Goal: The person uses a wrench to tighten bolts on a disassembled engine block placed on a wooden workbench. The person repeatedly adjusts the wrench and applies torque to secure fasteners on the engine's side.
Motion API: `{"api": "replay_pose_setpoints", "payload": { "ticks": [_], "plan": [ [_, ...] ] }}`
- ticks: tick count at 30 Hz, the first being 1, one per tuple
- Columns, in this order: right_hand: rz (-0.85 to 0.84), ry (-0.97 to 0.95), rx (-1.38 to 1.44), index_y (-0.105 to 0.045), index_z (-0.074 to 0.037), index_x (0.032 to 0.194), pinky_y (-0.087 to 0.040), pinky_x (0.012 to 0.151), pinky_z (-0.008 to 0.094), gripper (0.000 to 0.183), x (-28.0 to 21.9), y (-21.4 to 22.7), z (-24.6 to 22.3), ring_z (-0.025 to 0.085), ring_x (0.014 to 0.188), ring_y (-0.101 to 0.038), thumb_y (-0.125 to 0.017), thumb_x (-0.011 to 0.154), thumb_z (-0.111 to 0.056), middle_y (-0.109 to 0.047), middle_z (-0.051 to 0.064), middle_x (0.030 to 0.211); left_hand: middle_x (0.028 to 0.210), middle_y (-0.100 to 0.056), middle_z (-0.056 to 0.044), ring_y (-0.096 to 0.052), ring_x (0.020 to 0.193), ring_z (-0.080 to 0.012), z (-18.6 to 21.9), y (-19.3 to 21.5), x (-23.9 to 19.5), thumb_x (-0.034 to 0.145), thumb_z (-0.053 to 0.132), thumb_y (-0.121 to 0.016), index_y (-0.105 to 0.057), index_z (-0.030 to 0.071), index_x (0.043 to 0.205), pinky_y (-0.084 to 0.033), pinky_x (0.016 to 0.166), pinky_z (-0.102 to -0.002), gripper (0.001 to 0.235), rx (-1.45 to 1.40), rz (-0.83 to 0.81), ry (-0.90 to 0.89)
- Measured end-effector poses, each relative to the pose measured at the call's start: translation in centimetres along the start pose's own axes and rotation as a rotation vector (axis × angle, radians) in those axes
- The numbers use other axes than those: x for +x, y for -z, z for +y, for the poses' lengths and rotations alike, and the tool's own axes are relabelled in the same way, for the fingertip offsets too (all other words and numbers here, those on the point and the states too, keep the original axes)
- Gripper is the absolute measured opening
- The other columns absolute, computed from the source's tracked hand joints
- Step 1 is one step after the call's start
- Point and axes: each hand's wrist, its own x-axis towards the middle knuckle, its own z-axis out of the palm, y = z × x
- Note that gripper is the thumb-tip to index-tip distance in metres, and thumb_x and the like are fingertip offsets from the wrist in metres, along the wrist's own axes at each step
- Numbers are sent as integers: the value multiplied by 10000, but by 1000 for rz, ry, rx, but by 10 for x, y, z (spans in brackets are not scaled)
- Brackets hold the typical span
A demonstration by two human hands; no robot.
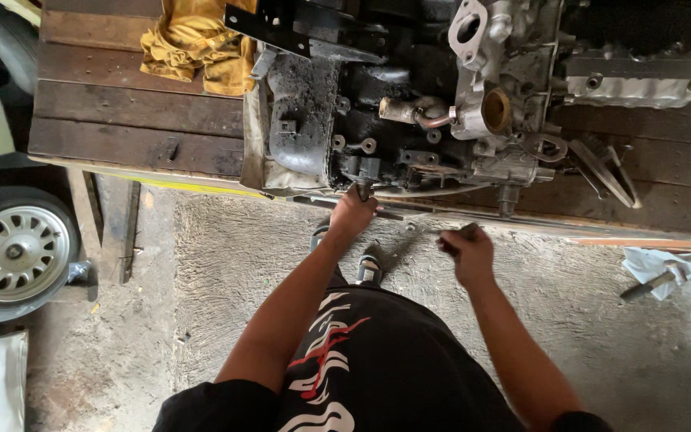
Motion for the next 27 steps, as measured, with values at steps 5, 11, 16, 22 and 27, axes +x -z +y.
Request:
{"api": "replay_pose_setpoints", "payload": {
  "ticks": [5,11,16,22,27],
  "plan": [
    [-40,-311,217,-630,-42,1123,-502,602,294,167,3,4,45,162,699,-585,-658,968,-98,-616,79,889,1024,-748,-187,-742,919,-336,6,3,-3,935,338,-543,-559,30,1270,-586,859,-486,455,3,-60,36],
    [-320,-415,278,-630,0,1301,-460,655,295,323,3,-7,54,135,768,-536,-579,1039,-183,-597,20,913,1044,-736,-190,-748,903,-324,11,5,-5,954,308,-525,-515,13,1306,-614,821,-479,459,8,-85,31],
    [-175,-246,-271,-644,-93,1255,-492,720,320,260,9,-18,59,144,854,-619,-584,1022,-190,-680,10,969,1093,-721,-212,-723,975,-355,12,8,-7,940,318,-543,-524,25,1328,-573,886,-488,486,49,-64,50],
    [-88,344,-782,-621,-34,1273,-486,727,334,362,43,-7,63,170,814,-588,-621,1025,-298,-654,75,918,1111,-728,-227,-725,1017,-380,8,6,-5,902,319,-559,-522,13,1328,-553,936,-492,526,11,-41,25],
    [-108,321,-767,-608,-29,1259,-480,708,334,427,44,-19,48,155,820,-605,-595,1025,-387,-664,47,926,1085,-741,-223,-710,1028,-392,8,6,-9,880,316,-585,-575,22,1275,-529,950,-497,493,-30,25,-26]
  ]
}}
